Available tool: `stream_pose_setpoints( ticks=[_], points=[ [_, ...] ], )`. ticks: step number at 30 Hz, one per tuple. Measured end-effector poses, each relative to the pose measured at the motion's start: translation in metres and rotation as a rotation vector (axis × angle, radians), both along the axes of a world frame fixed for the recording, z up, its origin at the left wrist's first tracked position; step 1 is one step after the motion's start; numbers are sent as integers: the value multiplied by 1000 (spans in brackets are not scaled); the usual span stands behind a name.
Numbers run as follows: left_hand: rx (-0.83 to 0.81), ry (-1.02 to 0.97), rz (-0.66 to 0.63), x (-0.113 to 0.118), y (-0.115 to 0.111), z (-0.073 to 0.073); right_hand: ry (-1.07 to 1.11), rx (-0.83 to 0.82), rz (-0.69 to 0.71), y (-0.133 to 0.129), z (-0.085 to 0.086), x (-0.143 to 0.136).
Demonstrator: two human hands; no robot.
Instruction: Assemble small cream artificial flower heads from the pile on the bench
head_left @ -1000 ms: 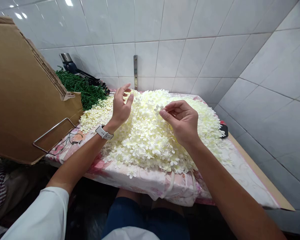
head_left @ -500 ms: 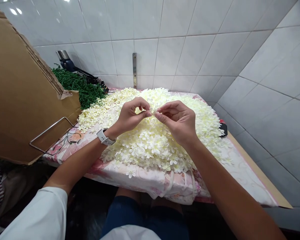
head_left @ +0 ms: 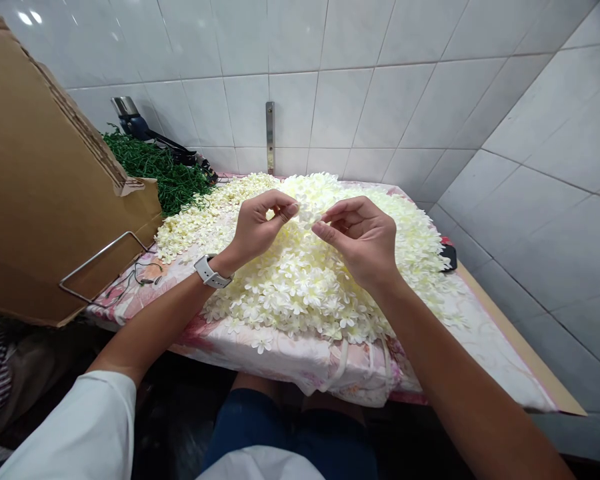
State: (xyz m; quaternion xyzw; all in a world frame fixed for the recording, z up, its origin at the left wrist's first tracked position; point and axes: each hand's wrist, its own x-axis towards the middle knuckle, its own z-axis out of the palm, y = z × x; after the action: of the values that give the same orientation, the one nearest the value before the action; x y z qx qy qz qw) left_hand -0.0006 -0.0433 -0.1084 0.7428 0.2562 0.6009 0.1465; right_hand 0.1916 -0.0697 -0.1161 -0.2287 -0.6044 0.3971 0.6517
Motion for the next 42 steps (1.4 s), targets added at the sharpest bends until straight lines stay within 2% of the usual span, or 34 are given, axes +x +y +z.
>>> stream_pose_setpoints(
  ticks=[6, 10, 13, 15, 18, 20, 28, 33, 38, 42],
  points=[
    [-119, -164, 91, -7, 12, 1, -4, 21, -38, 1, -1, 0],
    [-113, -202, 292, -14, 22, -2, 15, 3, -24, 1, -1, 0],
    [-21, -129, 421, -16, 20, -1, 41, -20, -5, 1, 0, 0],
    [79, -44, 383, -13, 12, 2, 49, -29, -2, 0, 1, 0],
    [124, 86, 135, -4, -1, 4, 51, -32, 1, 0, 1, 0],
    [84, 128, 12, 1, -6, 4, 42, -38, 7, 0, 1, 0],
    [-153, 60, -154, 2, -4, -2, 8, -39, 6, 1, 1, -1],
    [-185, 24, -169, 2, -4, -1, 1, -54, 45, 0, 0, -1],
    [-147, -14, -76, 1, -3, 1, -3, -50, 32, 0, 0, 0],
    [-149, -130, -30, -3, 3, 3, 18, -30, 10, 0, 1, 1]
  ],
)
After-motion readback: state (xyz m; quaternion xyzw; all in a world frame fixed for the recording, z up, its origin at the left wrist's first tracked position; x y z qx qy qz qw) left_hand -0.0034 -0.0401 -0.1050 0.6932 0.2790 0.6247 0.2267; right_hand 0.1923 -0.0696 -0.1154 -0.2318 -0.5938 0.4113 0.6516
